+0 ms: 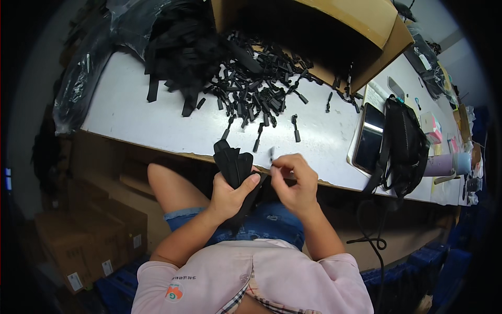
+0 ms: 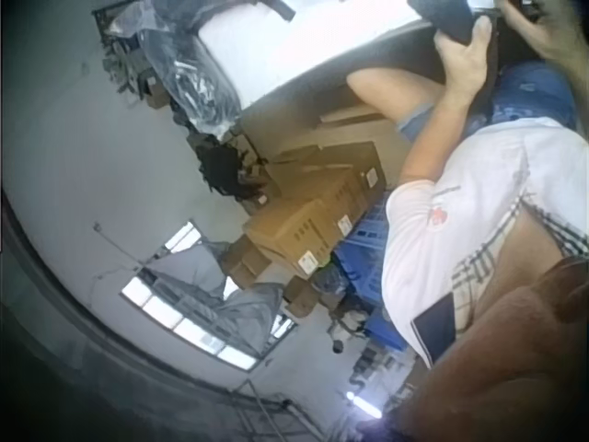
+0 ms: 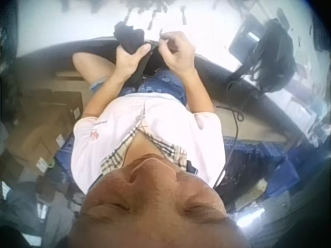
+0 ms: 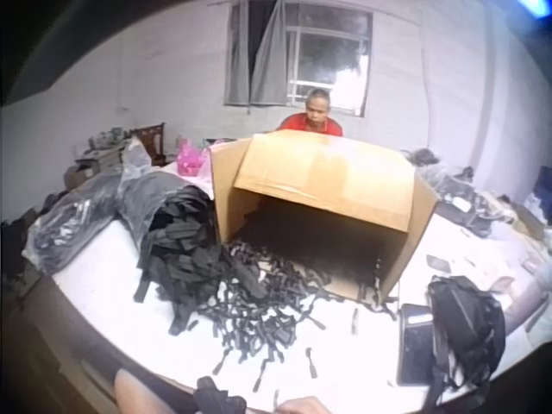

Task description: The person sits at a table and repeatedly picks up small black plastic clips, inserting them into slots on a black fabric strap. The person handles the components by hand, working on one strap at a time. A coworker is visible in the background moving crates.

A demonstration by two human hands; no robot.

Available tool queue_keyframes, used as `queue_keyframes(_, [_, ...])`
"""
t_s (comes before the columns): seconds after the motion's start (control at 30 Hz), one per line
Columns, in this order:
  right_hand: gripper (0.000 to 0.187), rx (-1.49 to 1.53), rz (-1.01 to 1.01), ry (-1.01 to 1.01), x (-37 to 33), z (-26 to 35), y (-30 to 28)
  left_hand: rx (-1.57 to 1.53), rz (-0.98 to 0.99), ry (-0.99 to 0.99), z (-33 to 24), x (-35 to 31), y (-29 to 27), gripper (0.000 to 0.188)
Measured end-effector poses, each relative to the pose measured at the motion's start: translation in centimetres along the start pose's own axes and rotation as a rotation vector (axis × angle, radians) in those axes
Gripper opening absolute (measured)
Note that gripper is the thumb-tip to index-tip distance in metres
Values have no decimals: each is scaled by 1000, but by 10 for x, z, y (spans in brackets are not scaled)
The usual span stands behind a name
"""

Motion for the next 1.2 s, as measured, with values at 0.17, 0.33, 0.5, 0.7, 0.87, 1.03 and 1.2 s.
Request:
queue_keyframes(0.17, [15,118,182,-11,-3,7,-8,25,36,108,-9,-1,9,10])
queue_keyframes(0.33, [19,78,204,-76,-3,9,-8,146,66,114,-15,-3,8,8])
queue_keyframes(0.5, [19,28,122,-158,-6,9,-1,63,-29,95,-10,-4,6,10])
queue_keyframes(0.7, [8,342,-34,209,-28,-2,17,-86,-31,89,-10,-4,6,19])
queue_keyframes(0.87, [6,702,-35,314,-23,-4,24,-144,-1,55,-15,-4,6,19])
queue_keyframes(1.03, [6,1044,229,727,-22,-15,14,-202,100,-76,-19,-4,2,16])
queue_keyframes(1.2, [4,929,168,659,-22,-12,14,-121,61,-45,-17,-4,5,17])
Point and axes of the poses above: each hand's wrist, its own x-axis towards the middle knuckle, its own y-axis out of the palm, z = x × y, the point moved 2 cm from there along x, towards the middle knuckle, and after that the axes turned 1 degree about -y, right-handed, at the moved point
